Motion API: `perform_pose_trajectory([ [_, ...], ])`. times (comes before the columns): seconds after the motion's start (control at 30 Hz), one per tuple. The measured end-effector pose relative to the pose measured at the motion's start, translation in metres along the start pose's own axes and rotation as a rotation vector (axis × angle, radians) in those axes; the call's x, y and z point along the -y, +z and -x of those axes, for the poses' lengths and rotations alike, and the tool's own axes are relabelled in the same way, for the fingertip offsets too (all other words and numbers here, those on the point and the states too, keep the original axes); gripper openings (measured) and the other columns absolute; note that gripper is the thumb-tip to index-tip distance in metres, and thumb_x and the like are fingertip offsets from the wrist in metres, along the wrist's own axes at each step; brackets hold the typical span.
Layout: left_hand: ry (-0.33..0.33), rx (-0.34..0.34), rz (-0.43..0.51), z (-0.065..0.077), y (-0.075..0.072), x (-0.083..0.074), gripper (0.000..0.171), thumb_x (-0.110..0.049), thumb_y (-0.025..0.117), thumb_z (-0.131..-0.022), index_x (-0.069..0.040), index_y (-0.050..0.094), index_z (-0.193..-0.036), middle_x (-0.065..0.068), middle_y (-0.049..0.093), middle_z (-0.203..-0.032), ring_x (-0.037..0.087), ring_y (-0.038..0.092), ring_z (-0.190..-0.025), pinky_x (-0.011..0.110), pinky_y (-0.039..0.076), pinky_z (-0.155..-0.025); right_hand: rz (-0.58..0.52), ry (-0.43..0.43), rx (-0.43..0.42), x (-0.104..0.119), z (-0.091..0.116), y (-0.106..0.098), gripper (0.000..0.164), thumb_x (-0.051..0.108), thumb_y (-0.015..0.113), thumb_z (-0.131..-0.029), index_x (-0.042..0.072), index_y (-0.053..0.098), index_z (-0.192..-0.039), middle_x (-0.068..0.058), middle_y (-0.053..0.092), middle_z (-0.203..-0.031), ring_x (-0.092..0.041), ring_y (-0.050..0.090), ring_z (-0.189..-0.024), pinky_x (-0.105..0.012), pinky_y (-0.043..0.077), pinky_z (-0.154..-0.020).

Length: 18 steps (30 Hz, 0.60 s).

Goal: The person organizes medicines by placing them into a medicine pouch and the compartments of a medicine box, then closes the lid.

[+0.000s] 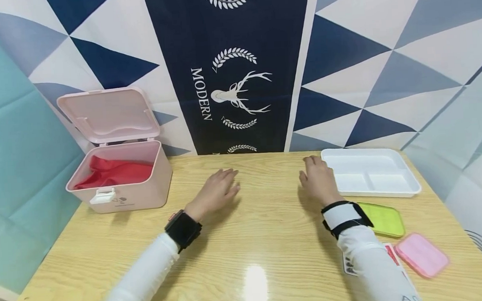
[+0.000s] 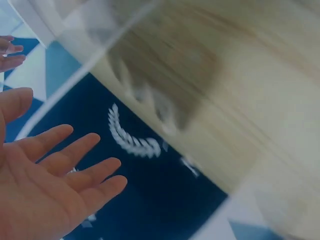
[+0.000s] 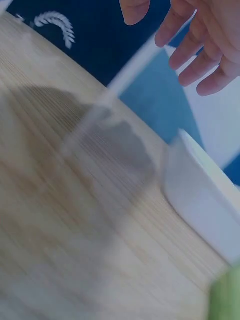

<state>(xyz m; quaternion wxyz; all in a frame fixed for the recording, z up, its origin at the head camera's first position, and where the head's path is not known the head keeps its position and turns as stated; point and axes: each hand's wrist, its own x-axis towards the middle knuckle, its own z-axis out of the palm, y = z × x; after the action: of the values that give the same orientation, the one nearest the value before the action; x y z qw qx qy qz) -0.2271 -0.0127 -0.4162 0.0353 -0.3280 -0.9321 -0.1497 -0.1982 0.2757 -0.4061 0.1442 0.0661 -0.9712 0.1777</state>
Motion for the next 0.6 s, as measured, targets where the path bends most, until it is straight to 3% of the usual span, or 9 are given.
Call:
perform_pose_trajectory([
  [0.3,-0.006,0.052,-0.015,-0.039,0.021,-0.054,0.049,-0.034,0.042,-0.095,-0.006,0.040,-0.135,0.015,0.045,-0.138,0.029,0.036,-0.128,0.048,0.029,-0.108,0.067,0.132,-0.008,-0.054,0.018,-0.024,0.041,0.010,0.046,-0.087,-0.019,0.041,-0.116,-0.043,0.039,-0.117,-0.059,0.038,-0.100,-0.070,0.038,-0.076],
  [0.6,-0.062,0.078,-0.015,-0.069,0.041,-0.103,0.046,-0.038,0.040,-0.095,-0.011,0.043,-0.134,0.006,0.051,-0.133,0.024,0.041,-0.124,0.040,0.038,-0.103,0.165,0.302,0.076,-0.101,0.032,-0.045,0.049,0.013,0.047,-0.087,-0.023,0.034,-0.117,-0.046,0.030,-0.117,-0.061,0.032,-0.099,-0.071,0.037,-0.077],
])
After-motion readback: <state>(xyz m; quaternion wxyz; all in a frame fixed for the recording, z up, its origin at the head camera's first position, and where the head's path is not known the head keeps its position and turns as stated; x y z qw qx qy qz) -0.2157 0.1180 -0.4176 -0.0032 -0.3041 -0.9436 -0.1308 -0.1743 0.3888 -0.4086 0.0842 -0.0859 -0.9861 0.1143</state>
